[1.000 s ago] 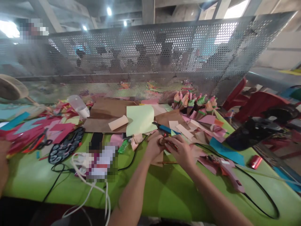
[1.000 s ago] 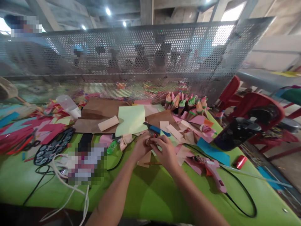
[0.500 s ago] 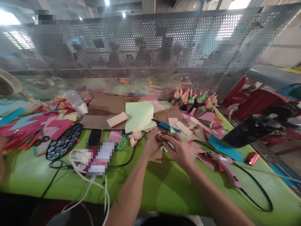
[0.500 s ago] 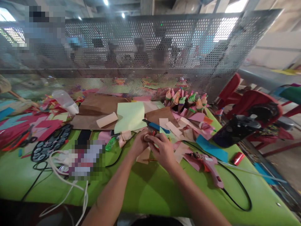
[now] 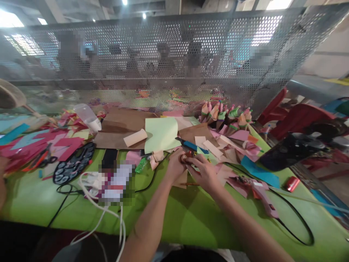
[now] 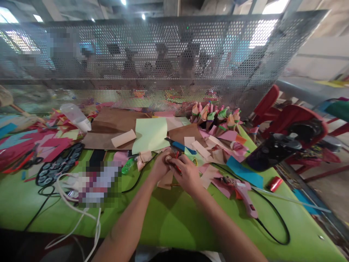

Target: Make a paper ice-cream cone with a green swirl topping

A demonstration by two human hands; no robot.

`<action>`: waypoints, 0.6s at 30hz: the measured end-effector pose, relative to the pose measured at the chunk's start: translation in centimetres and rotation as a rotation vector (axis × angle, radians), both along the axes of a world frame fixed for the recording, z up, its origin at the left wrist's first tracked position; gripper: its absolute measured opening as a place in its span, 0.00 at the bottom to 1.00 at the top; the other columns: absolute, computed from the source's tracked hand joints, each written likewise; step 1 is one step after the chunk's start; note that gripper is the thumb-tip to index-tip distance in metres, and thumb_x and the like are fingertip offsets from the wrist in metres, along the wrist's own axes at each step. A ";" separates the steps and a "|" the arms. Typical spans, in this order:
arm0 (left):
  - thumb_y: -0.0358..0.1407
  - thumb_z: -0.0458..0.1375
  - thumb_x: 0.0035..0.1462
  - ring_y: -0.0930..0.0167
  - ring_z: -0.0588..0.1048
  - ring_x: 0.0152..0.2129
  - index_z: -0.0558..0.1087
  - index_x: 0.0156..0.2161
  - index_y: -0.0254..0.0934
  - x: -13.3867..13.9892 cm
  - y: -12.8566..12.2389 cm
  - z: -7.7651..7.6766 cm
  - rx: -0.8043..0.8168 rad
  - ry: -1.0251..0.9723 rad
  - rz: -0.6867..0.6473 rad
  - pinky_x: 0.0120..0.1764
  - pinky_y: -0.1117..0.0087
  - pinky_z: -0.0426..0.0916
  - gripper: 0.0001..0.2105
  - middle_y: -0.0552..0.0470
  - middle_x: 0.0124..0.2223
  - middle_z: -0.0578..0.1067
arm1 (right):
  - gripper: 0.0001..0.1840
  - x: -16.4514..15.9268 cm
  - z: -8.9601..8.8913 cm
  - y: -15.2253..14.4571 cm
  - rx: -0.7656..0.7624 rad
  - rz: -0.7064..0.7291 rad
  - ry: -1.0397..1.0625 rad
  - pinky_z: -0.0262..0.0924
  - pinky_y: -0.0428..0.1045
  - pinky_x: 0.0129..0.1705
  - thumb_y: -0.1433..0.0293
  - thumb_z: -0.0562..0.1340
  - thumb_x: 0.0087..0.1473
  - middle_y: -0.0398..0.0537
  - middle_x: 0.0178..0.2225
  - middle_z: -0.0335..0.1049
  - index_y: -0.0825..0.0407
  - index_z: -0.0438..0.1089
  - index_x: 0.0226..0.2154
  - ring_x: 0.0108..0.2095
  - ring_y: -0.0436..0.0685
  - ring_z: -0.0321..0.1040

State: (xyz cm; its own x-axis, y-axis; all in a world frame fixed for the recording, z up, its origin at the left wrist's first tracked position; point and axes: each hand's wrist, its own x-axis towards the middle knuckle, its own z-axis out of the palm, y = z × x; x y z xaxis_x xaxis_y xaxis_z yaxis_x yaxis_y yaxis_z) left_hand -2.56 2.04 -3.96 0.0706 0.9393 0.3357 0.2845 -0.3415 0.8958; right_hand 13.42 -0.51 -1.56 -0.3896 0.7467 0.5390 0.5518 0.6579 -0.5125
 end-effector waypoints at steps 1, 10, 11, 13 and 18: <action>0.23 0.55 0.45 0.70 0.67 0.32 0.68 0.28 0.37 0.0 0.0 -0.1 -0.001 -0.017 0.001 0.39 0.70 0.64 0.06 0.53 0.31 0.70 | 0.13 0.0 0.0 0.0 -0.006 0.004 0.007 0.69 0.52 0.39 0.67 0.58 0.65 0.51 0.39 0.70 0.47 0.76 0.48 0.38 0.59 0.72; 0.26 0.61 0.46 0.69 0.67 0.33 0.69 0.31 0.36 0.3 0.0 0.3 -0.055 -0.176 -0.054 0.38 0.70 0.65 0.07 0.53 0.32 0.71 | 0.16 0.2 0.5 -0.2 0.001 0.002 0.092 0.69 0.50 0.39 0.70 0.61 0.61 0.49 0.37 0.68 0.46 0.76 0.51 0.37 0.57 0.72; 0.25 0.61 0.46 0.70 0.67 0.33 0.69 0.31 0.36 0.3 0.0 0.4 -0.054 -0.171 -0.042 0.38 0.70 0.65 0.07 0.53 0.32 0.71 | 0.16 0.2 0.5 -0.2 -0.004 -0.002 0.083 0.69 0.50 0.39 0.70 0.61 0.61 0.49 0.37 0.69 0.46 0.76 0.51 0.37 0.57 0.72; 0.25 0.60 0.46 0.71 0.66 0.32 0.68 0.29 0.37 0.2 -0.2 0.7 -0.051 -0.154 -0.022 0.36 0.71 0.64 0.07 0.54 0.31 0.69 | 0.16 0.2 0.3 -0.1 -0.014 -0.006 0.058 0.69 0.50 0.38 0.69 0.61 0.62 0.50 0.37 0.69 0.47 0.76 0.52 0.37 0.57 0.72; 0.25 0.61 0.46 0.72 0.65 0.30 0.67 0.29 0.37 0.3 -0.5 1.3 -0.110 -0.155 -0.018 0.35 0.72 0.62 0.08 0.56 0.30 0.68 | 0.17 0.2 0.1 0.0 -0.029 0.005 0.061 0.70 0.51 0.39 0.67 0.59 0.63 0.50 0.38 0.69 0.48 0.75 0.52 0.37 0.58 0.72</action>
State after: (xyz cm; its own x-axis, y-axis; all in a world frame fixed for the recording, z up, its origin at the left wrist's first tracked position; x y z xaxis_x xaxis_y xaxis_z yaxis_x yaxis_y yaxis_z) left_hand -2.24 1.51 -2.64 0.0430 0.9701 0.2388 0.1350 -0.2425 0.9607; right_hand 13.64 -0.48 -1.50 -0.3610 0.7605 0.5398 0.5156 0.6451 -0.5639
